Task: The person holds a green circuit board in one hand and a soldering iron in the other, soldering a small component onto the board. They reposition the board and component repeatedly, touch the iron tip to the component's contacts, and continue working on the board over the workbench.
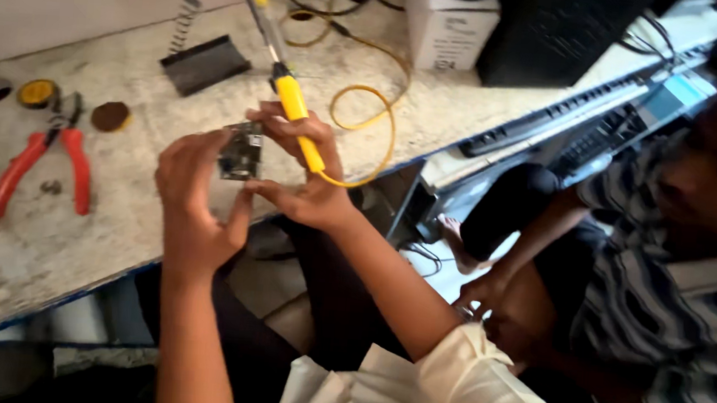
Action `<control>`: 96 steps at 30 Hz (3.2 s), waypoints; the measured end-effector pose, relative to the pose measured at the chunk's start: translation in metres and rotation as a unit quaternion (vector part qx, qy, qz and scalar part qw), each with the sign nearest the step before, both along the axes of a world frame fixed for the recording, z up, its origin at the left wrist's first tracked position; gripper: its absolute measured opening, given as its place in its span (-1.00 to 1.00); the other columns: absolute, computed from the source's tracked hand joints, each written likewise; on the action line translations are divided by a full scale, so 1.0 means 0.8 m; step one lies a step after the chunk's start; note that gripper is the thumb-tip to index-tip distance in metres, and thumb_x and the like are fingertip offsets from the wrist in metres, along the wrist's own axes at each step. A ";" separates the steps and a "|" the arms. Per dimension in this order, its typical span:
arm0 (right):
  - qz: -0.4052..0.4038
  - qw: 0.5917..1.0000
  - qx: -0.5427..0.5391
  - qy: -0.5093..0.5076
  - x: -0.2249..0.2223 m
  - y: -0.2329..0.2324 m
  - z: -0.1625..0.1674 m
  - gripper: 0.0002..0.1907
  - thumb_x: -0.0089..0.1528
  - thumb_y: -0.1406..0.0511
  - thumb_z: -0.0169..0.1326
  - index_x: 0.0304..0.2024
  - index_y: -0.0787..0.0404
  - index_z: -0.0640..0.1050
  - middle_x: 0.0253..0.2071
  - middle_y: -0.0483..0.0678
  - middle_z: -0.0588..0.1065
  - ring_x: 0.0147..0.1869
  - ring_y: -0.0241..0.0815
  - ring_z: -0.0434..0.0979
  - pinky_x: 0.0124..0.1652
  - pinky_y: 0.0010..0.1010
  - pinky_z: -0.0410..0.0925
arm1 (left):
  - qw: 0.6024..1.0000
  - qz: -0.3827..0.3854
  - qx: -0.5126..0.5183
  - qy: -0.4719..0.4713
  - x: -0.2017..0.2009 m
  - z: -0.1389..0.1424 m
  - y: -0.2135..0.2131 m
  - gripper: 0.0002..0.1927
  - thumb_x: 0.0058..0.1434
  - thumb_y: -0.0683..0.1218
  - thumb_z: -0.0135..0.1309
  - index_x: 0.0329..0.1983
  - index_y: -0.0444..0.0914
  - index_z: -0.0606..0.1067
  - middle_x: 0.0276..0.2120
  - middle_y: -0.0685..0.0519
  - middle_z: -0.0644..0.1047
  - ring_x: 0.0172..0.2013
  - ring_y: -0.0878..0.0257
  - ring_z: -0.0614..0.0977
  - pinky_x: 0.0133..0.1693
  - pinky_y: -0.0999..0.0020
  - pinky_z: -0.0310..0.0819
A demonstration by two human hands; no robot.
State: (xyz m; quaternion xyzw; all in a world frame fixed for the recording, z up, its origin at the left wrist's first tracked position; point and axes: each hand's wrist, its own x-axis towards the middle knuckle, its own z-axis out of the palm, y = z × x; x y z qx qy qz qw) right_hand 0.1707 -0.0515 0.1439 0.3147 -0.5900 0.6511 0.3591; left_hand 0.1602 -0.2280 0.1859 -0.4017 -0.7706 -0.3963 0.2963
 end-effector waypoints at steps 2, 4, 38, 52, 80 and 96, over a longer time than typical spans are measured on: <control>0.022 1.000 -0.006 0.004 0.003 0.002 0.002 -0.15 0.20 0.48 0.38 0.36 -0.02 0.18 0.44 0.10 0.18 0.53 0.08 0.32 0.46 -0.08 0.30 | 1.000 0.008 -0.007 -0.001 0.002 -0.001 0.002 -0.40 0.19 -0.13 0.23 0.32 -0.31 0.41 0.21 -0.17 0.49 0.28 -0.16 0.42 0.36 -0.03 0.20; 0.033 0.999 -0.004 0.003 0.007 0.005 0.005 -0.13 0.21 0.48 0.37 0.37 -0.04 0.14 0.46 0.10 0.16 0.53 0.08 0.31 0.46 -0.09 0.31 | 1.000 0.022 -0.019 0.000 0.004 -0.001 0.004 -0.40 0.18 -0.14 0.26 0.31 -0.30 0.42 0.21 -0.16 0.49 0.28 -0.15 0.43 0.35 0.00 0.23; -0.023 1.000 -0.017 -0.012 0.018 0.004 0.023 -0.62 0.52 0.15 0.00 0.35 -0.05 0.27 0.37 0.07 0.34 0.33 -0.12 0.50 0.15 -0.40 0.42 | 0.953 -0.077 0.195 -0.219 -0.025 -0.044 -0.016 -0.24 0.33 -0.16 0.49 0.39 -0.22 0.22 0.25 0.06 0.38 0.26 0.22 0.44 0.38 0.28 0.39; -0.242 0.965 0.095 0.016 0.025 -0.044 0.036 -0.64 0.32 0.56 0.11 0.08 0.10 0.43 0.03 0.11 0.55 -0.04 0.07 0.60 -0.04 -0.29 0.48 | 0.893 -0.211 0.330 -0.220 -0.008 0.010 -0.024 -0.23 0.20 -0.22 0.41 0.38 -0.23 0.23 0.37 -0.01 0.39 0.32 0.19 0.46 0.33 0.20 0.48; -0.414 0.864 0.282 0.044 0.035 -0.058 0.079 -0.65 0.29 0.41 0.18 0.12 0.11 0.50 0.08 0.07 0.50 0.20 0.14 0.51 0.12 -0.03 0.35 | 0.881 -0.190 0.415 -0.125 0.006 0.032 -0.024 -0.18 0.29 -0.17 0.38 0.46 -0.17 0.12 0.56 -0.19 0.18 0.46 0.10 0.33 0.42 0.13 0.36; -0.432 0.855 0.288 -0.013 0.042 -0.036 0.081 -0.53 0.29 0.35 0.18 0.23 -0.07 0.47 0.10 -0.08 0.48 0.08 -0.07 0.53 -0.08 -0.21 0.40 | 0.945 -0.005 0.327 -0.023 -0.005 -0.034 -0.017 -0.16 0.50 -0.01 0.33 0.53 -0.22 -0.02 0.53 -0.08 0.17 0.47 0.11 0.25 0.52 0.14 0.13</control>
